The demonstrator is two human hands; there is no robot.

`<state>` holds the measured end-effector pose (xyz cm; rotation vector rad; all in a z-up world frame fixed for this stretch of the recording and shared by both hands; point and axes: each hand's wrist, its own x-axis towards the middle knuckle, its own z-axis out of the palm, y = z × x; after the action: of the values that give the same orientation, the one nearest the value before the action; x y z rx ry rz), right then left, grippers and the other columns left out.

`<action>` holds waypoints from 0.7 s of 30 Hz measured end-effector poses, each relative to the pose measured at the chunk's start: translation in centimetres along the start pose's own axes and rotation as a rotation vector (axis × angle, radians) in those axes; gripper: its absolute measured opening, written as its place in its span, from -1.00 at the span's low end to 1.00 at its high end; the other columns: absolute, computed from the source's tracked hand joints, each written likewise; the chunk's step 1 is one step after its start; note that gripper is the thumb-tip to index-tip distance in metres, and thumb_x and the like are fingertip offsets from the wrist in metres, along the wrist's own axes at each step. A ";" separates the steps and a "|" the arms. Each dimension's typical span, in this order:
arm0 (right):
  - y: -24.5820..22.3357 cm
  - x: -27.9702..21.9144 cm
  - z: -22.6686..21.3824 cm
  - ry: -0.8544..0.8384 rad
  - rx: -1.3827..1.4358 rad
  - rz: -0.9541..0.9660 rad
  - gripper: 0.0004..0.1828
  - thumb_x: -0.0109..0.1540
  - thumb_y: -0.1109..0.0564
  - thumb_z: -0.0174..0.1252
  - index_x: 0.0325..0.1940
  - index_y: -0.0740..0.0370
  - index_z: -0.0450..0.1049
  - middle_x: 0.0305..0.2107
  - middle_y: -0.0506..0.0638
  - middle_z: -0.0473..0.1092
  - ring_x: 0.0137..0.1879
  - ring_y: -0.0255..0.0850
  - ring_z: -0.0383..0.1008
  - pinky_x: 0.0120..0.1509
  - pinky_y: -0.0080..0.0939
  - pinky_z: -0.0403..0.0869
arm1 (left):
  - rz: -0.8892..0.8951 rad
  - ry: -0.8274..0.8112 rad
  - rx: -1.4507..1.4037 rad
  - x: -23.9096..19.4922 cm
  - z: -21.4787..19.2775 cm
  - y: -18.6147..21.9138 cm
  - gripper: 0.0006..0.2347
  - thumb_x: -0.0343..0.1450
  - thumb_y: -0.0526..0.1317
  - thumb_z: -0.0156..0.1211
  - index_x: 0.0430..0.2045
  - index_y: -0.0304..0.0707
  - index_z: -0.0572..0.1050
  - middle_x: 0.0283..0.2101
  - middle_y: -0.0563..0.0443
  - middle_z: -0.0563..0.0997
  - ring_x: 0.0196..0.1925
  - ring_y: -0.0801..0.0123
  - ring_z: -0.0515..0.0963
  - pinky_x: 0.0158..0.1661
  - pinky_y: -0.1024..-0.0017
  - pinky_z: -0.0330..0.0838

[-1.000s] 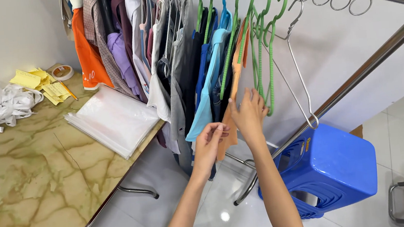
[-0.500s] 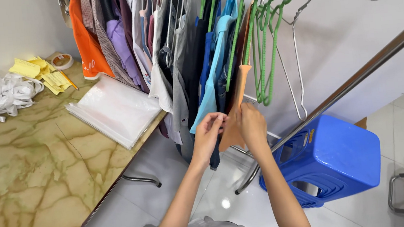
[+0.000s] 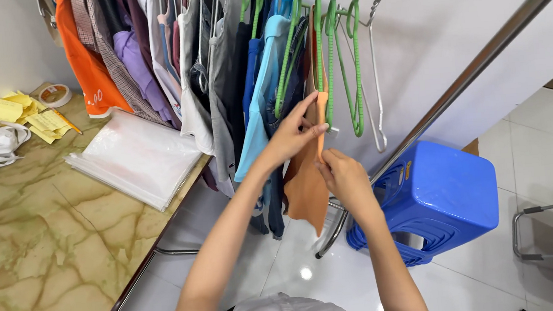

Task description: The person folds a white patterned t-shirt, an orange t-shirt, a pair of blue jeans, and a light blue t-shirt on a marble-patterned table. They retrieve each item from a nearby clothing rack, fold it by hand, and place it on the table.

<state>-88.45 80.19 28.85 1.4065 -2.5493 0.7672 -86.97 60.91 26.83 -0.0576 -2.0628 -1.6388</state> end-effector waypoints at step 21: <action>0.5 -1.3 3.0 -0.285 0.334 0.158 -0.82 0.28 0.11 0.10 -0.05 0.10 0.34 -0.56 0.10 0.53 -0.40 0.10 0.59 -0.16 0.10 0.49 | 0.206 0.236 0.833 -9.1 0.5 -3.7 -0.76 0.41 -0.03 0.24 -0.57 -0.06 0.35 -0.39 0.15 0.52 -0.04 0.31 0.54 0.02 0.25 0.33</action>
<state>-87.70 79.92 25.64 1.5151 -2.8814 1.1395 -80.40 62.79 19.67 0.1911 -2.2866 -0.5496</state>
